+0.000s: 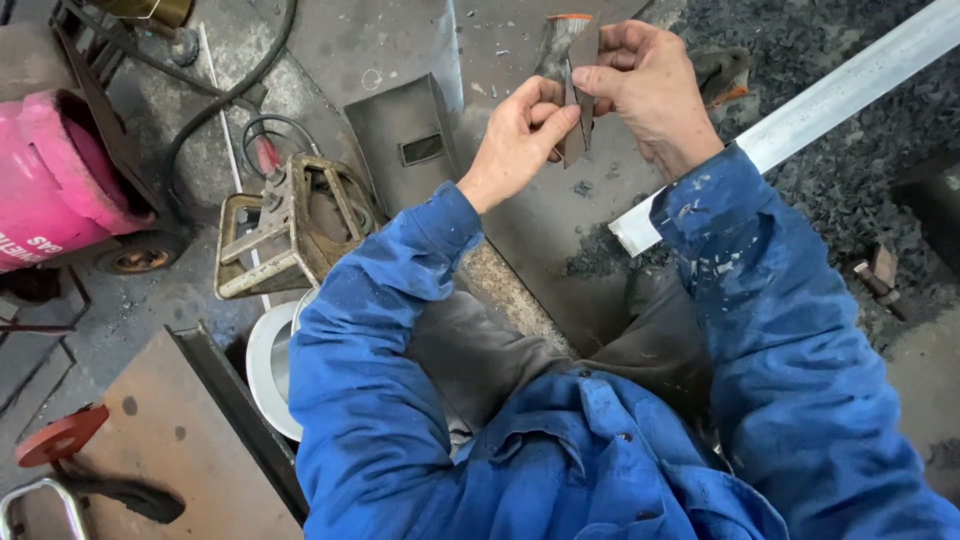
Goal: The person sits on the floor and folds a small rectangular metal sheet by hand. They repeatedly bend the sheet along a central line, aligning the edges and pressing the fold to create a sharp crease.
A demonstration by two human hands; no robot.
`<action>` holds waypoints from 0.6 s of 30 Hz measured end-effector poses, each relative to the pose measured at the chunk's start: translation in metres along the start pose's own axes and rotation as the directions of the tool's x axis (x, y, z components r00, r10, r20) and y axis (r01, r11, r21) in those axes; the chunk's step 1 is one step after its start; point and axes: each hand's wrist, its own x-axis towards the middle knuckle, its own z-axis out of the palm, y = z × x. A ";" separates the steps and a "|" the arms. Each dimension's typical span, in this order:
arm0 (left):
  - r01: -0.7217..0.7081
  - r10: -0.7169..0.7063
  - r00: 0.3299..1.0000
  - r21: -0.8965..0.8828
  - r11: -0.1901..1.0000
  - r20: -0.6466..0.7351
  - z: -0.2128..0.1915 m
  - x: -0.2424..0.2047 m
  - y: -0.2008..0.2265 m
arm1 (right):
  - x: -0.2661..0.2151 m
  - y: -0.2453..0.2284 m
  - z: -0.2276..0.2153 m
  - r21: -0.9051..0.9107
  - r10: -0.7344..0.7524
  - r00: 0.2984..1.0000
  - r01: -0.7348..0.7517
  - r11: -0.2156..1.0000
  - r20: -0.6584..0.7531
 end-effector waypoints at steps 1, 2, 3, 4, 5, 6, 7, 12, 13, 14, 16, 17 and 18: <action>0.002 -0.002 1.000 0.000 1.000 0.001 0.000 0.001 -0.001 | 0.001 0.002 -0.001 0.001 0.002 1.000 -0.002 1.000 -0.001; 0.005 -0.005 1.000 -0.005 1.000 0.003 0.001 0.001 -0.003 | 0.002 0.004 -0.001 -0.012 -0.012 1.000 0.011 1.000 -0.006; 0.007 -0.007 1.000 -0.011 1.000 0.005 0.001 0.002 -0.004 | 0.002 0.006 -0.002 -0.025 -0.025 1.000 0.024 0.999 -0.011; 0.010 -0.010 1.000 -0.012 1.000 0.007 0.001 0.003 -0.004 | 0.003 0.007 -0.003 -0.025 -0.021 1.000 0.021 0.999 -0.012; 0.016 -0.016 1.000 -0.020 1.000 0.008 0.002 0.003 -0.005 | 0.003 0.008 -0.003 -0.027 -0.011 1.000 0.011 1.000 -0.018; 0.024 -0.024 1.000 -0.027 0.999 0.007 0.001 0.003 -0.005 | 0.003 0.010 -0.002 -0.028 0.000 1.000 -0.001 1.000 -0.022; 0.030 -0.029 1.000 -0.029 0.999 0.007 0.001 0.004 -0.007 | 0.004 0.013 -0.003 -0.027 0.006 1.000 -0.007 1.000 -0.022; 0.093 -0.090 0.995 -0.087 0.992 0.042 -0.002 0.009 -0.018 | 0.006 0.023 -0.004 -0.060 -0.077 0.997 0.078 0.995 0.022; 0.098 -0.095 0.995 -0.091 0.991 0.039 -0.002 0.007 -0.016 | 0.006 0.028 -0.005 -0.060 -0.070 0.997 0.072 0.996 0.025; 0.119 -0.115 0.992 -0.090 0.989 0.052 -0.003 0.007 -0.014 | 0.007 0.032 -0.006 -0.052 -0.113 0.993 0.114 0.992 0.033; 0.139 -0.133 0.989 -0.091 0.986 0.063 -0.003 0.007 -0.011 | 0.008 0.036 -0.007 -0.045 -0.155 0.987 0.157 0.987 0.044; 0.158 -0.153 0.986 -0.082 0.984 0.065 -0.003 0.007 -0.010 | 0.008 0.036 -0.008 -0.050 -0.135 0.990 0.137 0.989 0.041; 0.179 -0.174 0.982 -0.071 0.981 0.067 -0.003 0.007 -0.010 | 0.008 0.036 -0.008 -0.053 -0.115 0.993 0.117 0.992 0.038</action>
